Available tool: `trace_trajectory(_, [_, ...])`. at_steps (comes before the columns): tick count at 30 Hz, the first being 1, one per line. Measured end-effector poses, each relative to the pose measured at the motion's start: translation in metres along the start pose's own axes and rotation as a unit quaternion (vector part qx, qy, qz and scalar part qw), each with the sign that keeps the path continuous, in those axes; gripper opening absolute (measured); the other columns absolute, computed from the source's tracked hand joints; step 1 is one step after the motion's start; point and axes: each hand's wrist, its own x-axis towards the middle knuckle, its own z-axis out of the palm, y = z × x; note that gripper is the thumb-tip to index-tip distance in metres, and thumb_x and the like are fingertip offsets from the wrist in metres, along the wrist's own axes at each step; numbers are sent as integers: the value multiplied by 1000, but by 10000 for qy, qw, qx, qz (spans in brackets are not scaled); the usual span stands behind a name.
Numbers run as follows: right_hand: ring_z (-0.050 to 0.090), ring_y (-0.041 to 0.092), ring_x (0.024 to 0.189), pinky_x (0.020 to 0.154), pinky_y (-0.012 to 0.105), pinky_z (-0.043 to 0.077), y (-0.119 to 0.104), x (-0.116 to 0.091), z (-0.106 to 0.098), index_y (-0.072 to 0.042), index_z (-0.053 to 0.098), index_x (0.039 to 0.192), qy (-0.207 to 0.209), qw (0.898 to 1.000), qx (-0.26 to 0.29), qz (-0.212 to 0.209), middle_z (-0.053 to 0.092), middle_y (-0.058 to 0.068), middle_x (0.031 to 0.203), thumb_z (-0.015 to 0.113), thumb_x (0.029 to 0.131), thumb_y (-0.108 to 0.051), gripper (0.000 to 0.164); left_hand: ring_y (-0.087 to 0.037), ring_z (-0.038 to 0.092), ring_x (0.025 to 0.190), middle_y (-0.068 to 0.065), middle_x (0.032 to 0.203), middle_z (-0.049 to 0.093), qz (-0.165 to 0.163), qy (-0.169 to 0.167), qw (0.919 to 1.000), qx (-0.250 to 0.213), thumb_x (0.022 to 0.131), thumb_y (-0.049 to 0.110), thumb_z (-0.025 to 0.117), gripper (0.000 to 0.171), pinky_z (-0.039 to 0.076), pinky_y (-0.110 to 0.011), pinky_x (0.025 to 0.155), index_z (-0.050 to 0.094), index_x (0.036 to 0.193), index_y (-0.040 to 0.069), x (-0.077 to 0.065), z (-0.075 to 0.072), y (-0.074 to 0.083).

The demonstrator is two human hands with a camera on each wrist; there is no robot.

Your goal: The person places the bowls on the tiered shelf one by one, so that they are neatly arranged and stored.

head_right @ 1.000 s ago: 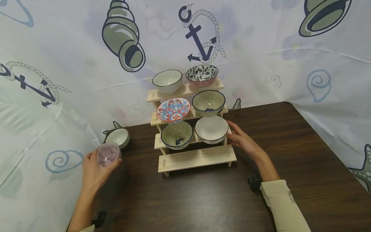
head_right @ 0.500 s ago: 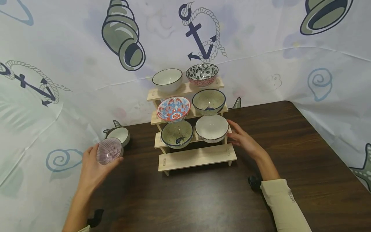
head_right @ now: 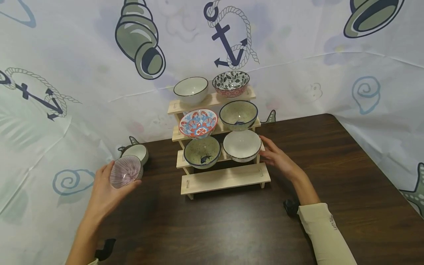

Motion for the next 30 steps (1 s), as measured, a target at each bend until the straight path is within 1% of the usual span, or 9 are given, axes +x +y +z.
trace_trajectory(4, [53, -7, 122, 115, 45, 41, -1, 0, 0, -21, 3, 168, -6, 10000, -36, 5, 20, 21, 168, 42, 112, -32, 69, -48, 34, 141, -30, 157, 31, 85, -57, 9999, 11, 77, 48, 87, 115, 37, -70, 108, 25, 163, 4, -1, -3, 4])
trace_trajectory(6, [52, -7, 122, 115, 47, 41, 0, 0, 0, -21, 3, 168, -11, 10000, -36, -2, 19, 20, 169, 42, 112, -33, 69, -48, 35, 140, -31, 157, 30, 114, -112, 9999, -3, 77, 49, 87, 116, 38, -71, 107, 24, 163, 4, -2, -4, 6])
trace_trajectory(10, [50, -7, 123, 119, 61, 33, 0, 0, 1, -22, 3, 168, -21, 10000, 9, -14, 14, 20, 171, 42, 112, -33, 70, -49, 36, 139, -31, 159, 29, 163, -242, 9996, -6, 77, 51, 87, 117, 38, -73, 105, 24, 164, 5, -4, -7, 9])
trace_trajectory(12, [50, -7, 123, 119, 64, 31, 1, 1, 1, -22, 3, 168, -22, 10000, 15, -16, 13, 20, 171, 42, 112, -34, 69, -49, 36, 139, -30, 159, 28, 174, -308, 9994, -9, 76, 52, 87, 118, 38, -73, 105, 23, 164, 5, -6, -9, 11])
trace_trajectory(17, [51, -8, 123, 119, 62, 32, 1, 1, 1, -23, 3, 168, -28, 10000, 4, -33, 15, 20, 171, 41, 112, -34, 69, -46, 38, 137, -27, 159, 30, 297, -414, 9987, -80, 76, 53, 88, 117, 40, -71, 103, 25, 163, 5, -10, -11, 15])
trace_trajectory(21, [51, -8, 124, 119, 61, 34, 1, 0, 1, -23, 3, 168, -39, 10000, 0, -46, 14, 19, 171, 42, 112, -34, 69, -44, 39, 136, -26, 158, 33, 422, -407, 9982, -127, 75, 52, 89, 116, 41, -70, 103, 28, 162, 5, -14, -12, 19])
trace_trajectory(27, [52, -8, 123, 117, 51, 39, 0, 0, 1, -24, 3, 168, -38, 10000, -15, -27, 16, 19, 170, 42, 112, -33, 69, -44, 40, 139, -25, 158, 34, 567, -476, 9971, -147, 74, 52, 90, 118, 40, -71, 107, 27, 163, 6, -21, -14, 27])
trace_trajectory(30, [52, -7, 124, 117, 52, 38, -1, -1, 1, -23, 3, 168, -44, 10000, 5, -41, 17, 19, 170, 42, 112, -33, 69, -45, 39, 141, -24, 160, 33, 604, -575, 9963, -188, 74, 51, 90, 118, 39, -71, 108, 27, 164, 8, -25, -14, 31])
